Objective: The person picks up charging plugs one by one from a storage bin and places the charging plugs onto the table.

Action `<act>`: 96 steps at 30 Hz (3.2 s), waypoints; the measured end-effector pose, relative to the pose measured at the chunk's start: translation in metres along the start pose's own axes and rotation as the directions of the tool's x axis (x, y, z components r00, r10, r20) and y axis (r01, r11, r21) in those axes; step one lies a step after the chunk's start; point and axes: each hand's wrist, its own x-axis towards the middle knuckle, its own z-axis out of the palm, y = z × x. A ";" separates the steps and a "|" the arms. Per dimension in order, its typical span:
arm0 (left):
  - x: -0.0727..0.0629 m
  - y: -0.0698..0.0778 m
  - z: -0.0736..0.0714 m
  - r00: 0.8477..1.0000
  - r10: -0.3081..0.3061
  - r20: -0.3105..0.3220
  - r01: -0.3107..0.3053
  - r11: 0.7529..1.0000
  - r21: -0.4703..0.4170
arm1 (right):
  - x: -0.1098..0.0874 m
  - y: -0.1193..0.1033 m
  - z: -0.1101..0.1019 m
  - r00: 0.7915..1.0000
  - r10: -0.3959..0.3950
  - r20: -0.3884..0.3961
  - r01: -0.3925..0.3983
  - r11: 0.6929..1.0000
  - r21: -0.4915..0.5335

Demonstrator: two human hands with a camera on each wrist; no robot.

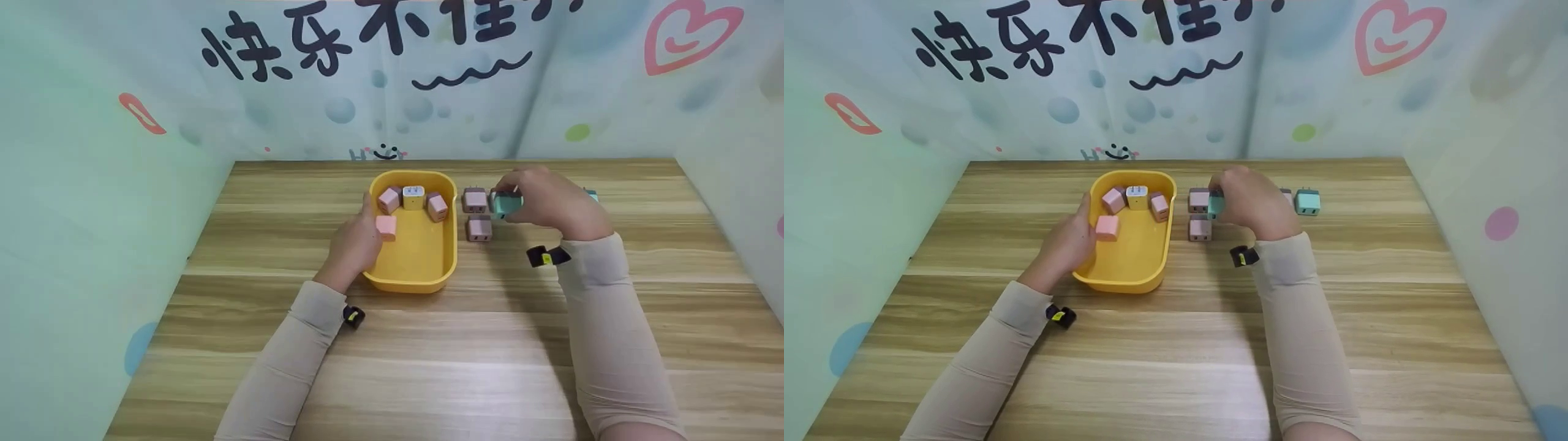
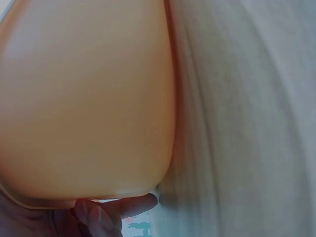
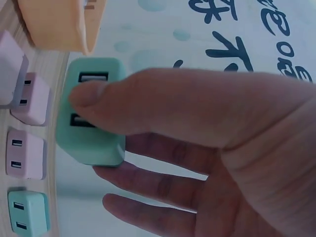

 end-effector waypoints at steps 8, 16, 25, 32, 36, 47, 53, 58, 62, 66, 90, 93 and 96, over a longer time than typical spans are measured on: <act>-0.001 0.001 0.000 1.000 0.000 -0.002 0.000 1.000 -0.007 | 0.004 0.010 0.003 0.997 0.052 0.062 -0.051 0.999 -0.016; -0.002 0.001 0.001 1.000 -0.005 0.000 0.005 1.000 -0.016 | 0.010 0.018 0.011 0.993 0.053 0.102 -0.051 0.998 -0.021; -0.003 0.000 0.001 1.000 -0.011 0.001 0.011 0.999 -0.031 | 0.013 0.018 0.020 0.978 0.094 0.184 -0.088 0.995 -0.041; 0.000 0.000 0.000 1.000 -0.003 -0.005 0.003 1.000 0.018 | 0.014 0.018 0.024 0.960 0.181 0.212 -0.176 0.983 -0.042; 0.001 0.001 0.000 0.999 -0.044 0.022 0.044 0.999 -0.008 | 0.016 0.020 0.026 0.956 0.199 0.217 -0.195 0.980 -0.039; 0.000 0.002 0.000 0.999 -0.038 0.014 0.039 0.999 -0.014 | 0.020 0.022 0.034 0.947 0.229 0.227 -0.226 0.973 -0.042; 0.001 0.002 -0.001 0.999 -0.047 0.018 0.047 0.999 -0.018 | 0.022 0.024 0.038 0.947 0.232 0.224 -0.230 0.973 -0.032; 0.001 0.001 0.000 0.999 -0.037 0.009 0.037 0.999 -0.015 | 0.022 0.027 0.040 0.957 0.212 0.197 -0.211 0.977 -0.028; 0.002 0.000 0.000 0.999 -0.038 0.011 0.038 0.999 -0.017 | 0.022 0.030 0.041 0.964 0.196 0.181 -0.194 0.981 -0.032; 0.003 0.000 0.000 0.999 -0.042 0.010 0.042 0.999 -0.015 | 0.022 0.030 0.041 0.962 0.201 0.186 -0.201 0.979 -0.022; 0.000 0.000 0.001 1.000 -0.002 -0.010 0.002 1.000 0.003 | 0.023 0.030 0.040 0.964 0.188 0.190 -0.189 0.982 -0.013; 0.000 0.001 0.000 1.000 -0.002 -0.002 0.002 1.000 -0.002 | 0.022 0.030 0.040 0.963 0.194 0.186 -0.195 0.981 -0.012; 0.000 0.002 0.000 0.999 -0.022 0.023 0.023 0.999 -0.033 | 0.022 0.029 0.040 0.959 0.213 0.188 -0.216 0.976 -0.005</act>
